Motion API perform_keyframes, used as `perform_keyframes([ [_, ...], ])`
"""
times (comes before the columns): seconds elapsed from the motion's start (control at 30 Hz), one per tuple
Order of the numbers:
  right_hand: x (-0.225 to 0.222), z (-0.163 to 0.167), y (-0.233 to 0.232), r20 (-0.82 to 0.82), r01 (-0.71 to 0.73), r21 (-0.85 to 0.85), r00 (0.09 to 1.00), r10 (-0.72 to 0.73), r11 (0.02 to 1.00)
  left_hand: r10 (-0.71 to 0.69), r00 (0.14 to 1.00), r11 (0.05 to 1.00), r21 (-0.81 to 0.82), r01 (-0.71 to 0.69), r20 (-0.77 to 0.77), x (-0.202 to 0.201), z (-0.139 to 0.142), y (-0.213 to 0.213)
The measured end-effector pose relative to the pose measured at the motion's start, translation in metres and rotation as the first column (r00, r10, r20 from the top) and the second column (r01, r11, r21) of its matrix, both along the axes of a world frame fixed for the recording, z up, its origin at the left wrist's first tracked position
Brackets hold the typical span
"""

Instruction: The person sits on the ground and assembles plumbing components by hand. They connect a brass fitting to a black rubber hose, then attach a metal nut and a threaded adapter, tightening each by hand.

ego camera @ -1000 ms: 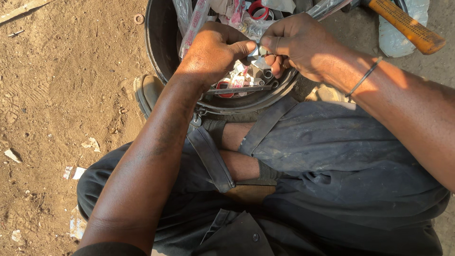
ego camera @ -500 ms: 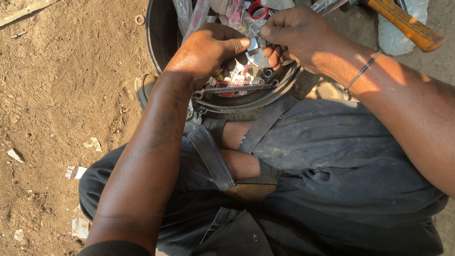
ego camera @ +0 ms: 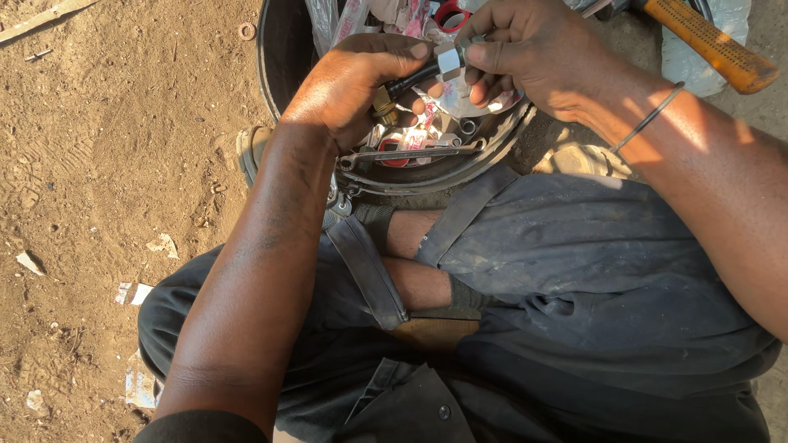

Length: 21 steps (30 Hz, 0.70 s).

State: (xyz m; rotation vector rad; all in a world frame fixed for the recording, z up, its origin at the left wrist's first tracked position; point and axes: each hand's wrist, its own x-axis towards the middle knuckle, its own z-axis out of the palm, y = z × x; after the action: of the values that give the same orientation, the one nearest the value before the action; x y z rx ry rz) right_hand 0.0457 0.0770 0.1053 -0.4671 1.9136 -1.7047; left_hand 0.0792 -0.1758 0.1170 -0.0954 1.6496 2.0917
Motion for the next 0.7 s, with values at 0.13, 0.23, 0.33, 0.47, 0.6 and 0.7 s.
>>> perform_keyframes([
  [0.13, 0.006, -0.003, -0.006, -0.023, 0.016, 0.042, 1.000, -0.015, 0.999, -0.015, 0.999, 0.976, -0.219, 0.005, -0.044, 0.001, -0.008, 0.006],
  [0.23, 0.009, -0.002, -0.009, -0.117, 0.005, 0.158, 0.993, 0.014, 0.987, -0.080, 0.995, 0.946, -0.319, 0.054, -0.067, -0.001, -0.010, 0.005],
  [0.33, 0.008, -0.001, -0.011, -0.218, -0.018, 0.303, 0.972, 0.088, 0.953, -0.083, 0.992, 0.943, -0.330, 0.048, -0.092, -0.001, -0.010, 0.004],
  [0.47, 0.008, 0.001, -0.014, -0.231, -0.024, 0.393, 0.965, 0.124, 0.919, -0.056, 0.994, 0.924, -0.382, 0.016, -0.094, 0.001, -0.009, 0.010],
  [0.6, 0.012, 0.004, -0.017, -0.075, 0.051, 0.335, 0.997, -0.027, 0.941, -0.082, 0.985, 0.909, -0.417, 0.012, -0.151, 0.000, -0.004, 0.013],
  [0.7, 0.015, 0.007, -0.016, -0.073, 0.063, 0.301, 0.996, -0.042, 0.952, -0.102, 0.968, 0.892, -0.452, -0.012, -0.227, 0.000, -0.002, 0.013],
])
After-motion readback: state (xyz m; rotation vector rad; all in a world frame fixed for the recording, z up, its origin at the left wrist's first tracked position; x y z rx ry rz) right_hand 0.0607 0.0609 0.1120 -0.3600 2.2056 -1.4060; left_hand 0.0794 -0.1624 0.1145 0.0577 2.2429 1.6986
